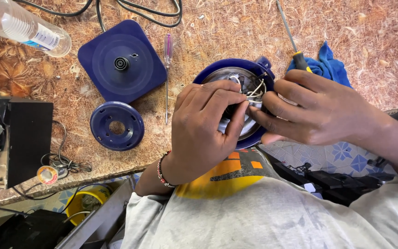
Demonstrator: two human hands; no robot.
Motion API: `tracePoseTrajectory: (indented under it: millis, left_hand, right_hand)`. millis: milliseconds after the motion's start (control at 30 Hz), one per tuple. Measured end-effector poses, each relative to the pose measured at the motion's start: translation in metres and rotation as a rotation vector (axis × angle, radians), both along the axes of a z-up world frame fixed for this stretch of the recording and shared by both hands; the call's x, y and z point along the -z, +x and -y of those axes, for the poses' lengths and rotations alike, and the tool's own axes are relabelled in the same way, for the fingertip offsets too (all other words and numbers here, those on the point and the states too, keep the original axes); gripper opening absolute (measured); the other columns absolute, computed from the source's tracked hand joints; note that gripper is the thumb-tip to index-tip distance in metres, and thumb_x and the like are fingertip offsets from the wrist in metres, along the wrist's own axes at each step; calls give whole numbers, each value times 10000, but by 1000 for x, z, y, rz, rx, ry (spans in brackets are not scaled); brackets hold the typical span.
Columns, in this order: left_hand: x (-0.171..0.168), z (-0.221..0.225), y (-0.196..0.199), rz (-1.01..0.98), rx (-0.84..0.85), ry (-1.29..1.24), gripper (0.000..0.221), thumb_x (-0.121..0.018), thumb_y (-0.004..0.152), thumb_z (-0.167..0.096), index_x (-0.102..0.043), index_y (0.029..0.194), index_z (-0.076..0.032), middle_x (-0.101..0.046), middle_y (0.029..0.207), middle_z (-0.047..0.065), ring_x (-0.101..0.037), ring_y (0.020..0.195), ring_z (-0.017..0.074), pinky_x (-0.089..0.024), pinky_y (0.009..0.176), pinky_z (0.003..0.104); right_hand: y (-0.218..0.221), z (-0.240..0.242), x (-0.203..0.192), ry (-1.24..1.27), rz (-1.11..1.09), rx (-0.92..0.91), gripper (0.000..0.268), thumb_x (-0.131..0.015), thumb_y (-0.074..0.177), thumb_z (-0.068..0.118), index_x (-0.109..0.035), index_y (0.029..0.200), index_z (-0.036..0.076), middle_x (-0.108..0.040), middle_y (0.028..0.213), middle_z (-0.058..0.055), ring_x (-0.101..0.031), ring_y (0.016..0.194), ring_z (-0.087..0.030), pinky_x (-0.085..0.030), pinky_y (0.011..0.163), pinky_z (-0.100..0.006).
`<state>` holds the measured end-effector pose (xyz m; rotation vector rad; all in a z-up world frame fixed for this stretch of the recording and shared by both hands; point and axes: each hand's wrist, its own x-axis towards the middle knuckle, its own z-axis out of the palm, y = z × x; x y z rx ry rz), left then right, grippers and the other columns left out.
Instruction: The person uses pliers to adjust and secure wires inside the base of a blue electric kettle. They repeatedly grip, twist, and reposition the internal wiring and heating element connections while holding the kettle steady with the other hand.
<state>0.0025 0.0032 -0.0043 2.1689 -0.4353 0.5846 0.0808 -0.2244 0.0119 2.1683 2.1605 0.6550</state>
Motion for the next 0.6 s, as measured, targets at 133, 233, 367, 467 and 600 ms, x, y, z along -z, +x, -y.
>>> tracePoseTrajectory:
  millis: [133,233,367,467,600]
  left_hand:
    - [0,0,-1,0,2,0,32,-689,981,-104,-678,1000,-81,-712,1084,81,-711,976,256,-503,908,407]
    - [1,0,-1,-10,10,7,51,-700,982,-119,-681,1009,-80,-716,1094,76,-717,1004,249,-493,941,411]
    - [1,0,-2,-13,5,-6,49,-708,976,-117,-683,1001,-83,-716,1093,76,-718,1005,253,-495,943,414]
    - [1,0,-1,-7,-3,-12,48,-709,973,-116,-682,996,-83,-715,1088,74,-718,1000,251,-499,942,409]
    - [2,0,0,-2,-2,-21,54,-709,972,-117,-683,997,-76,-713,1085,79,-715,993,259,-505,934,415]
  right_hand:
    - [-2,0,2,11,-36,18,536,-481,1076,518,-723,1132,43,-582,1022,-111,-626,882,-273,-602,829,-421]
    - [-3,1,3,21,-43,15,557,-499,1071,532,-725,1123,26,-602,992,-105,-622,880,-274,-587,794,-410]
    - [-3,1,1,-2,2,12,515,-517,1074,541,-716,1125,69,-603,1023,-112,-631,897,-269,-594,815,-402]
    - [-1,1,0,-12,4,11,521,-521,1069,556,-714,1137,77,-598,1024,-105,-627,894,-264,-595,827,-404]
    - [-4,-1,0,-4,-32,47,535,-513,1064,553,-716,1121,61,-593,1017,-101,-612,893,-266,-600,857,-413]
